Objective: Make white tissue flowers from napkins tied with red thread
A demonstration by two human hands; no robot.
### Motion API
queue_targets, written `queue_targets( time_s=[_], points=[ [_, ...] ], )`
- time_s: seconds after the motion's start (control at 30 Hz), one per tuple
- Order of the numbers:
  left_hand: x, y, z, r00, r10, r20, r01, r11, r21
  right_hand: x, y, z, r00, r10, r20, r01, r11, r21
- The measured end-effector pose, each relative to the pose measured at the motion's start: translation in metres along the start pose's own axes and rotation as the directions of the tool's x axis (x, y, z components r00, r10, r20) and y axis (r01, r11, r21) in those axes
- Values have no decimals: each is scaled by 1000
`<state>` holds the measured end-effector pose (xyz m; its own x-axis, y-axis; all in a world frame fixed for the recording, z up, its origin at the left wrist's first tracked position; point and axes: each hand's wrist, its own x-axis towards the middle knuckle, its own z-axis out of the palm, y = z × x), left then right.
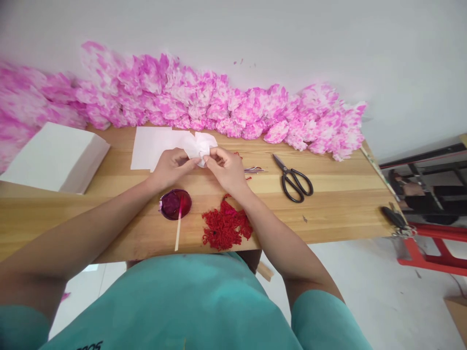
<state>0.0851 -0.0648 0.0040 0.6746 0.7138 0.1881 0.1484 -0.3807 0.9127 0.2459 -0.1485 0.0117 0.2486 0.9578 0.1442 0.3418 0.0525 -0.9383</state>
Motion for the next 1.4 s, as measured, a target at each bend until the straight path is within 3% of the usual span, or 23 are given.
queue_targets(
  time_s=[0.2,0.33,0.43,0.6,0.8,1.1,1.4],
  points=[
    [0,-3,-1,999,-33,-29,31,996,-81,5,3,-6,994,86,-66,-77,988,131],
    [0,-4,-2,999,-24,-42,18,989,-146,5,0,-6,993,118,-17,-112,972,205],
    [0,-4,-2,999,-12,-51,4,987,-159,3,-3,-3,995,99,23,-101,987,126],
    [0,-5,-2,999,-3,-37,-3,984,-176,1,-2,0,1000,-15,-17,13,993,-113],
    [0,-3,-6,995,-43,-85,25,980,-197,3,2,-3,1000,20,-24,-21,1000,-20],
    [-1,0,0,996,-19,-82,21,1000,21,2,1,-2,998,-7,58,7,1000,-6],
    [1,0,-6,992,-85,-93,66,980,-190,8,7,-12,997,8,-78,-20,987,-157]
  ],
)
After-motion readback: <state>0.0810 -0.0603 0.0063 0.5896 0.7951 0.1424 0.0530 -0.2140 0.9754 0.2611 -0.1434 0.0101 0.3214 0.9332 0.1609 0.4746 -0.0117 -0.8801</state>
